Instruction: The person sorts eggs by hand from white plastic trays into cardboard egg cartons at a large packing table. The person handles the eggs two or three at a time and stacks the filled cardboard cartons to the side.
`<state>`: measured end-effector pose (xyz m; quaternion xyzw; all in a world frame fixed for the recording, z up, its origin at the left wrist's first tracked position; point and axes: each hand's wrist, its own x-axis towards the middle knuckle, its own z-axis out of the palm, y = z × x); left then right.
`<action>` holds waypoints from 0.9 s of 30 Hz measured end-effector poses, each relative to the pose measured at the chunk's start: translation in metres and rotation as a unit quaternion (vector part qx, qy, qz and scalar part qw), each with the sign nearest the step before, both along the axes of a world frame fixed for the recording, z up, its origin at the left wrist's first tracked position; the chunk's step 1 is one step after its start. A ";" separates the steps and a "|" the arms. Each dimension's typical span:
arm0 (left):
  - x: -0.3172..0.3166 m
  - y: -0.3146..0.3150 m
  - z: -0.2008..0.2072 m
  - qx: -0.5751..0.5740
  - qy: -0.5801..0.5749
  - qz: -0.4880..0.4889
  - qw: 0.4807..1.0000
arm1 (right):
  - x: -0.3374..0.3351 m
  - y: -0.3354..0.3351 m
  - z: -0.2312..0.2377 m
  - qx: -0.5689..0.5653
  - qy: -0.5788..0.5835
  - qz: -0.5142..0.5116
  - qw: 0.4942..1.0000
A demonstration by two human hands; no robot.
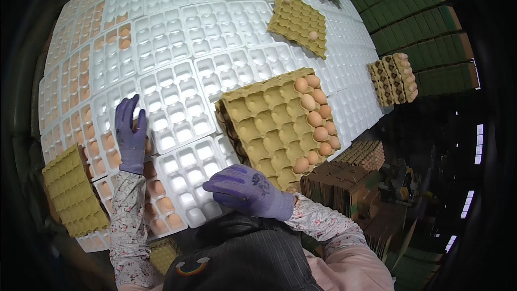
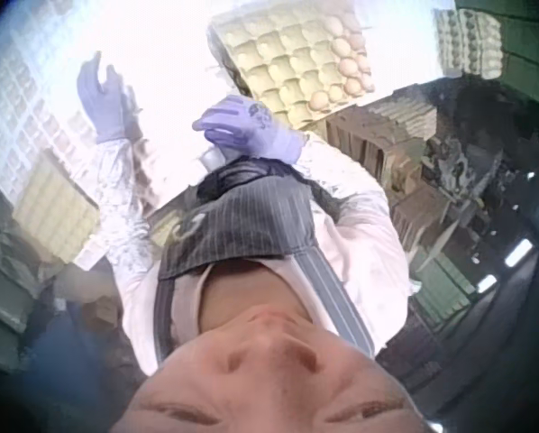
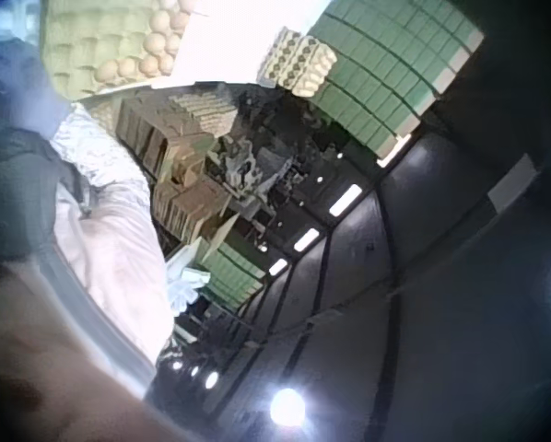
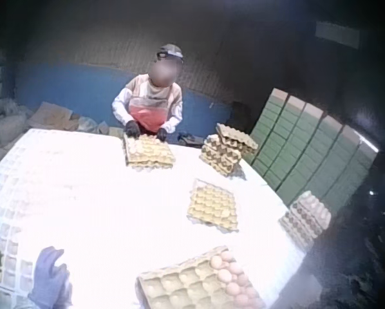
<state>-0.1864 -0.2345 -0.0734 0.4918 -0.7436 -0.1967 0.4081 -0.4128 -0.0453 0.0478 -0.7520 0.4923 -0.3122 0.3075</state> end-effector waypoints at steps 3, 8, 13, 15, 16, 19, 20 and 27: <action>-0.119 0.037 0.078 -0.044 0.003 -0.155 0.987 | -0.093 0.015 0.022 -0.038 0.016 -0.042 0.998; -0.258 0.045 0.093 0.071 -0.044 -0.252 0.964 | -0.241 -0.036 0.022 0.022 0.024 -0.220 0.975; -0.325 0.041 0.087 0.021 -0.136 -0.262 0.955 | -0.324 -0.087 -0.040 -0.021 0.125 -0.088 0.988; -0.326 0.038 0.086 0.100 -0.117 -0.244 0.957 | -0.324 -0.096 -0.044 0.057 -0.048 -0.103 0.992; -0.326 0.040 0.083 0.119 -0.089 -0.230 0.962 | -0.323 -0.095 -0.036 0.124 -0.176 -0.125 0.969; -0.346 0.062 0.105 0.033 -0.224 -0.251 0.941 | -0.346 -0.071 -0.041 0.110 -0.530 -0.149 0.828; -0.342 0.063 0.102 -0.033 -0.244 -0.248 0.937 | -0.347 -0.064 -0.032 0.056 -0.556 -0.123 0.820; -0.315 0.030 0.043 0.306 0.099 -0.251 0.913 | -0.331 -0.073 -0.050 0.039 0.333 -0.004 0.942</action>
